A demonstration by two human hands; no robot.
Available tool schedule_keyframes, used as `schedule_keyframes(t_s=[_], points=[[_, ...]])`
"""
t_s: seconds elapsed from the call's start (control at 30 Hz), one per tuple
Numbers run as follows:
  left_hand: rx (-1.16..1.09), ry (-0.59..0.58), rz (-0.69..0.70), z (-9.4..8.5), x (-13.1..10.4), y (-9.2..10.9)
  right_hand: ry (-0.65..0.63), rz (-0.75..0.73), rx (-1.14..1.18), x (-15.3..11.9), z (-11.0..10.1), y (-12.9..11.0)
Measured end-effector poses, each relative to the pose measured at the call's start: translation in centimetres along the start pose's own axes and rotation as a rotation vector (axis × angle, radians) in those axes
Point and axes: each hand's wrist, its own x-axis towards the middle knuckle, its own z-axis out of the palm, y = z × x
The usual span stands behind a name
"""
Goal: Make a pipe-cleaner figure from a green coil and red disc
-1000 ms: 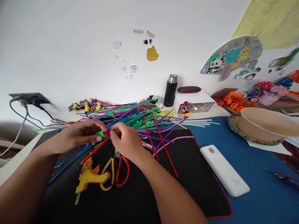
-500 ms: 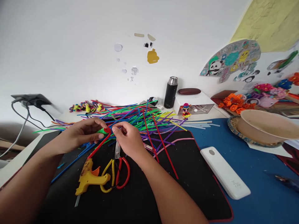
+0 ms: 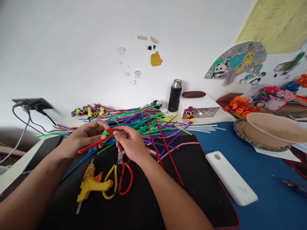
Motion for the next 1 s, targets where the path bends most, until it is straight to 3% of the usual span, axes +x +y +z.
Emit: schedule_keyframes(t_s=[0.33, 0.47, 1.0], points=[[-0.171, -0.042, -0.056, -0.2, -0.1, -0.7, 0.0, -0.017, -0.018, -0.1, 0.0, 0.0], [-0.207, -0.003, -0.088, 0.2, 0.0, -0.4, -0.002, -0.011, -0.009, -0.1, 0.1, 0.0], [-0.009, 0.077, 0.06, 2.2, 0.1, -0.8, 0.101, -0.029, -0.068, 0.0, 0.2, 0.2]])
